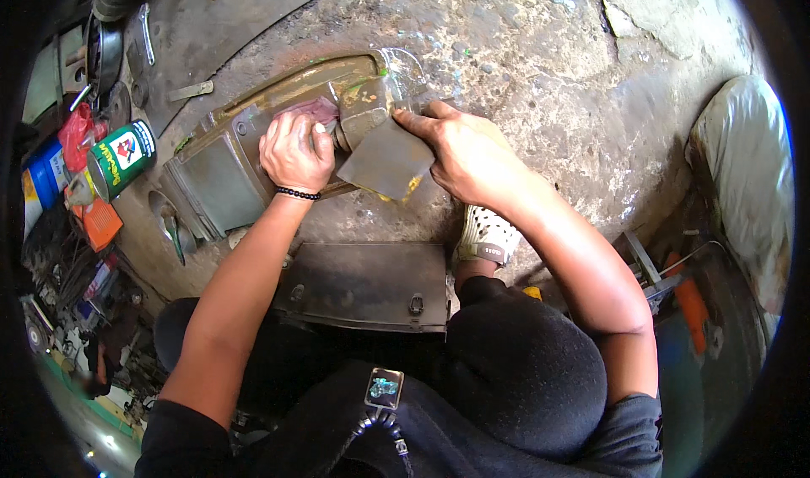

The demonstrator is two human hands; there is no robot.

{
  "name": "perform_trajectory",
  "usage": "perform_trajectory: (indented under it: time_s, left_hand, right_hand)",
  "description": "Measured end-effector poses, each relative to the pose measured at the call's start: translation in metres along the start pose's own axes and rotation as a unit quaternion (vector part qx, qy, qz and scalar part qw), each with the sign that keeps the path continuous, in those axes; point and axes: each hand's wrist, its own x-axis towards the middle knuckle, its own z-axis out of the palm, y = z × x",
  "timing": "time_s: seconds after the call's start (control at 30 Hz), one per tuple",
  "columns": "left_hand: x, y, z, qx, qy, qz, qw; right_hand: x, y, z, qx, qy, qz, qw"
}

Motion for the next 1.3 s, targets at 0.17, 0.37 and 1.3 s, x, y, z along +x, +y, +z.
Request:
perform_trajectory:
  time_s: [0.17,0.37,1.3]
  left_hand:
    - [0.001,0.000,0.003,0.000,0.012,-0.002,1.000]
    - [0.005,0.000,0.005,0.003,-0.006,-0.004,1.000]
    - [0.005,-0.001,0.003,0.003,-0.005,-0.006,1.000]
  right_hand:
    - [0.001,-0.004,-0.006,-0.015,-0.017,0.005,1.000]
    - [0.007,-0.004,-0.010,-0.024,-0.022,0.008,0.999]
    - [0.009,0.002,-0.012,-0.069,-0.014,-0.033,0.997]
